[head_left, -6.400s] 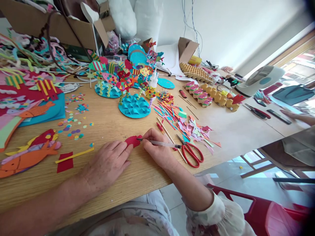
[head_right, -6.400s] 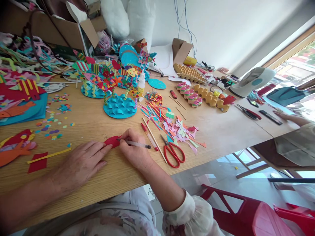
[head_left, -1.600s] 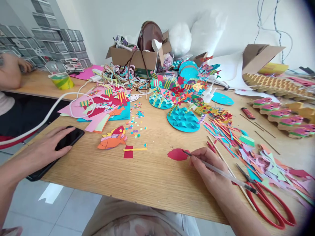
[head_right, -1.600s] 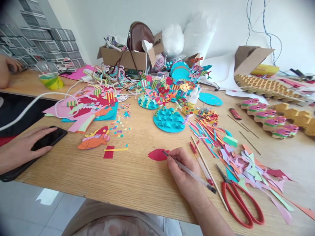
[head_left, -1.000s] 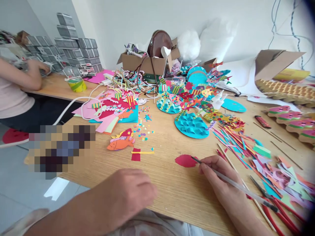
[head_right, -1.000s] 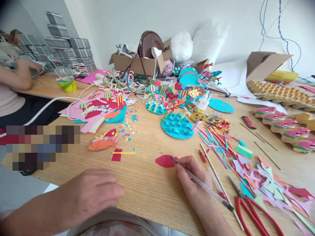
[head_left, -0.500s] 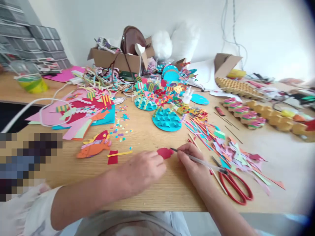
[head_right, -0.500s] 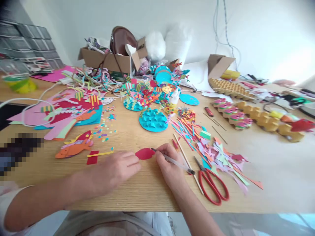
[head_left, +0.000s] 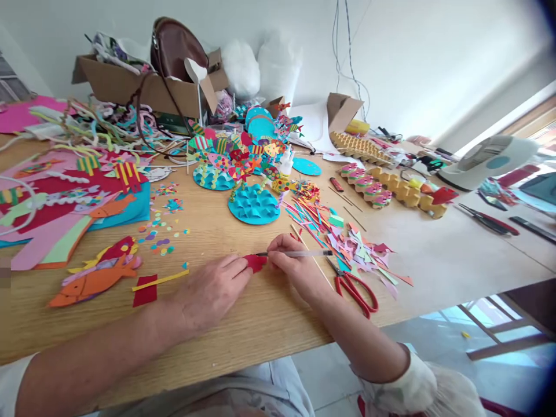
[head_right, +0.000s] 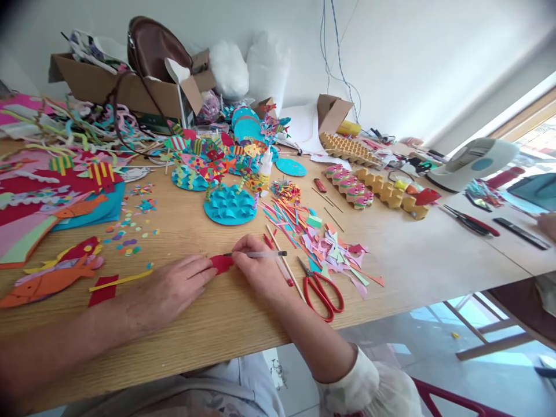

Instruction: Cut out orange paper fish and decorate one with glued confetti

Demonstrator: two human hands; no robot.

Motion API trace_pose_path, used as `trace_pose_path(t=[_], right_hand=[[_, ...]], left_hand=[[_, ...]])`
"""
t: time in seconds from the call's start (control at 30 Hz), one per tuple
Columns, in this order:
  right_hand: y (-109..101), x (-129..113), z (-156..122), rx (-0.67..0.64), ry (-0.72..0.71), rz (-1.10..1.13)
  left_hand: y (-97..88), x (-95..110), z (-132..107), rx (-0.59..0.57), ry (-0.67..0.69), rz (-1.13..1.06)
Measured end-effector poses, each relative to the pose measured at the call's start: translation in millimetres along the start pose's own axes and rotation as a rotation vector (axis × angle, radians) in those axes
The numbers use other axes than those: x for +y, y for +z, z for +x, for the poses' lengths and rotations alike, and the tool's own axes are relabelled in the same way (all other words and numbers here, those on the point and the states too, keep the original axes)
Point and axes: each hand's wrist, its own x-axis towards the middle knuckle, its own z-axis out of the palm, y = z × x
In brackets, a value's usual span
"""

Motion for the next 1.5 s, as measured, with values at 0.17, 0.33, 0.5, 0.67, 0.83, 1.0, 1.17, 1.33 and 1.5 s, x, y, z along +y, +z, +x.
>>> trace_pose_path(t=[0.17, 0.33, 0.5, 0.67, 0.83, 1.0, 1.17, 1.33, 1.5], right_hand=[[6.0, 6.9, -1.1, 0.019, -0.051, 0.002], [6.3, 6.6, -2.1, 0.012, -0.065, -0.028], [7.6, 2.4, -2.3, 0.018, -0.132, -0.174], [8.2, 2.7, -2.3, 0.021, -0.145, -0.208], [7.5, 5.6, -1.9, 0.01, -0.159, -0.212], [8.1, 7.0, -1.8, 0.006, -0.152, -0.205], [8.1, 4.2, -2.3, 0.006, -0.144, -0.215], [8.2, 4.8, -1.7, 0.01, -0.151, -0.255], [8.6, 6.2, -2.0, 0.001, -0.155, -0.252]], left_hand=[[3.8, -1.2, 1.2, 0.021, 0.023, 0.023], [4.1, -1.4, 0.9, 0.045, 0.023, 0.01], [9.9, -0.4, 0.1, 0.058, -0.001, 0.036], [12.3, 0.2, -0.1, 0.054, -0.022, 0.026], [12.5, 0.9, -2.7, 0.051, -0.04, 0.014], [11.4, 1.7, -2.6, 0.039, -0.048, -0.001], [11.9, 0.9, -2.2, 0.05, -0.052, -0.017], [12.3, 0.5, -1.7, 0.057, -0.036, -0.007], [13.4, 0.3, -1.9, 0.053, -0.039, 0.0]])
